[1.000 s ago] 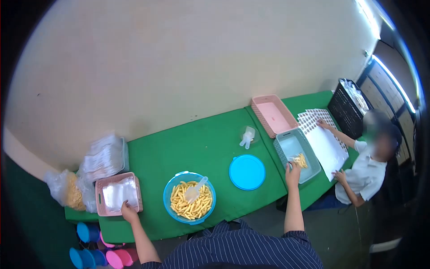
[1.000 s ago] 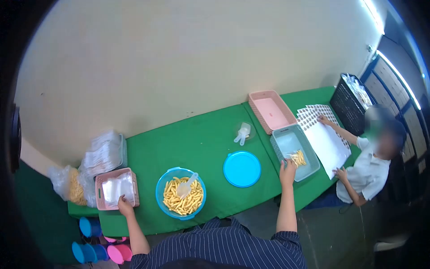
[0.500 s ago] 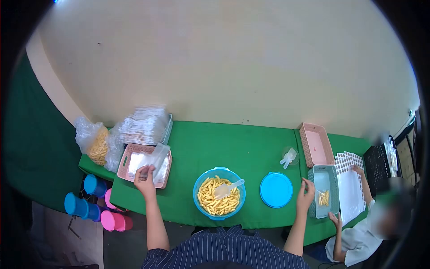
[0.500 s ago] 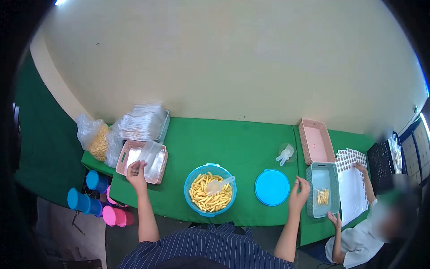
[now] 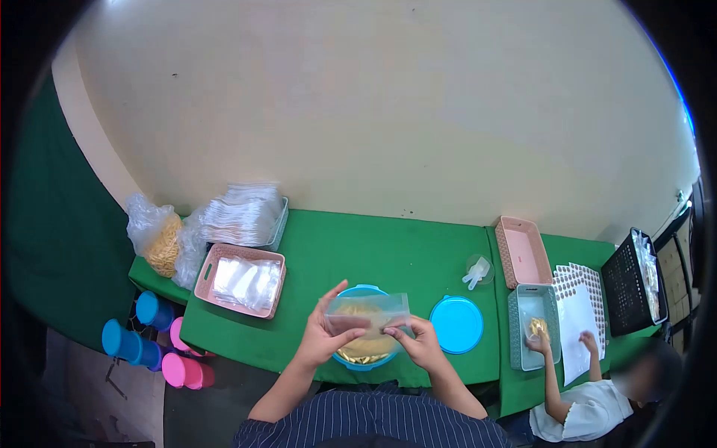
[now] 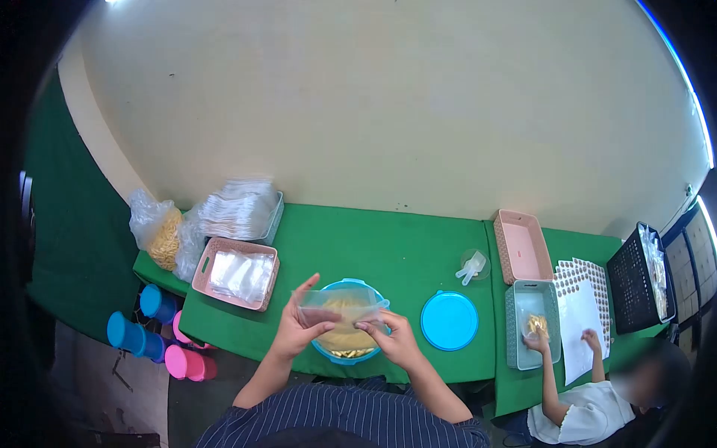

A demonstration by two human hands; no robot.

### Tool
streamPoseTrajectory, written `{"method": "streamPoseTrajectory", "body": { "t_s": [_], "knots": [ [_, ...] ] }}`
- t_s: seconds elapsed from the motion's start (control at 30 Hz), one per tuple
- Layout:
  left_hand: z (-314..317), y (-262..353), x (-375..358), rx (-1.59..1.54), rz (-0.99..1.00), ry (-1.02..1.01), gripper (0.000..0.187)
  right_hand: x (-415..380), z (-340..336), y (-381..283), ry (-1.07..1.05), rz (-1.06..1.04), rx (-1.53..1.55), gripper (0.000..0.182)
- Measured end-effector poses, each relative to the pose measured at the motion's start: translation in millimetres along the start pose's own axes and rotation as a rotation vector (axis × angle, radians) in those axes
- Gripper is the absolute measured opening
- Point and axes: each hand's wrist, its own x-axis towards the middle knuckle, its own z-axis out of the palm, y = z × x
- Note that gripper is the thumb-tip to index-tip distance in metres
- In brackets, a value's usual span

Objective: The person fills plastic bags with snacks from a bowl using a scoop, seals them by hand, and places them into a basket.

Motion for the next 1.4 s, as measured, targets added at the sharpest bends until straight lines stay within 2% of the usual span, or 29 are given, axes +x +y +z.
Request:
{"method": "streamPoseTrajectory", "body": {
  "t_s": [0.03,0.1,0.13,0.17,0.2,0.27,0.3,0.37,0.4,0.43,0.47,0.5,0.53,0.57,0.6,0.67,0.7,0.8,0.93,1.0,1.03,1.1,1.2,1.27,1.33,1.37,1.4],
  "knots": [
    [-8.1,-8.3,0.6,0.087,0.002,-0.018,0.052,1.1,1.0,0.2,-0.002,-0.002,-0.003,0.011],
    [-16.2,-14.8,0.3,0.172,0.001,-0.031,0.058,2.4,3.1,1.5,0.181,-0.28,-0.326,0.022],
    [-17.8,-14.9,-0.7,0.297,0.07,0.008,0.055,1.9,4.5,1.1,0.179,-0.277,-0.326,0.022],
    [-19.8,-15.7,-1.4,0.423,0.139,0.047,0.052,1.5,6.1,1.1,0.3,-0.244,-0.226,0.029],
    [-22.7,-19.0,-1.7,0.422,0.136,0.05,0.052,0.7,7.8,1.2,0.42,-0.21,-0.126,0.037],
    [-27.5,-26.2,-2.1,0.668,0.352,0.09,0.043,-2.5,11.2,-1.2,0.356,-0.204,-0.028,0.042],
    [-23.7,-25.1,-2.3,0.667,0.351,0.088,0.043,-3.8,12.7,-3.2,0.295,-0.201,0.069,0.048],
    [-13.2,-21.2,-2.6,0.977,0.613,0.037,0.037,-4.9,17.5,-4.4,0.24,-0.198,0.165,0.053],
    [-16.1,-25.6,-2.6,0.974,0.61,0.031,0.037,-3.9,21.2,-4.7,0.206,-0.111,0.151,0.055],
    [-21.4,-32.8,-1.9,1.036,0.665,-0.062,0.041,-3.1,24.1,-4.7,0.172,-0.026,0.136,0.057],
    [-24.4,-37.4,-1.3,1.095,0.722,-0.155,0.045,-3.1,26.2,-1.2,0.177,-0.028,0.133,0.057],
    [-23.2,-37.1,-0.5,1.092,0.725,-0.158,0.045,-2.6,27.9,5.2,0.165,-0.049,0.193,0.057],
    [-21.6,-36.1,0.6,1.176,0.657,-0.26,0.056,-1.7,29.4,11.0,0.152,-0.071,0.253,0.056],
    [-20.3,-35.1,0.5,1.258,0.585,-0.362,0.067,-1.8,30.7,14.8,0.145,-0.079,0.157,0.046],
    [-18.5,-34.3,-1.5,1.257,0.584,-0.359,0.067,-2.3,29.5,13.7,0.142,-0.078,0.156,0.046],
    [-15.5,-31.7,-5.7,1.417,0.521,-0.457,0.104,-3.3,26.3,4.8,-0.056,-0.089,-0.273,0.035],
    [-22.4,-33.5,-3.9,1.427,0.48,-0.545,0.118,-3.2,28.0,-4.6,-0.075,-0.064,-0.337,0.024],
    [-29.0,-34.9,-5.3,1.378,0.534,-0.516,0.119,-3.6,31.3,-12.6,-0.117,-0.013,-0.369,0.014],
    [-32.5,-25.9,-2.4,1.271,0.55,-0.487,0.117,-3.4,32.3,-8.0,-0.116,-0.025,-0.45,0.016],
    [-44.6,-22.6,-0.8,1.159,0.538,-0.37,0.111,-3.9,32.4,-8.4,0.025,-0.001,-0.467,0.022],
    [-47.6,-22.0,1.4,1.138,0.578,-0.35,0.104,-3.5,33.5,-7.9,0.025,0.002,-0.466,0.022],
    [-45.0,-18.9,0.0,1.145,0.554,-0.361,0.099,-3.1,36.8,-6.1,0.157,-0.044,-0.409,0.02],
    [-27.8,-17.8,-2.9,1.143,0.522,-0.329,0.089,-1.1,37.7,-16.9,0.189,0.024,-0.4,0.02],
    [-29.6,-15.4,-5.7,1.137,0.506,-0.28,0.084,1.3,36.3,-17.0,0.161,0.013,-0.395,0.021],
    [-40.0,-8.4,-5.5,1.077,0.649,-0.271,0.074,3.2,33.6,-24.4,0.073,-0.119,-0.344,0.023],
    [-44.9,-5.8,-5.5,1.081,0.644,-0.264,0.074,2.6,26.7,-18.4,-0.038,-0.137,-0.227,0.044],
    [-49.3,-3.8,-5.7,0.886,0.628,-0.172,0.068,1.5,31.9,-20.8,-0.044,-0.131,-0.225,0.044]
  ]
}}
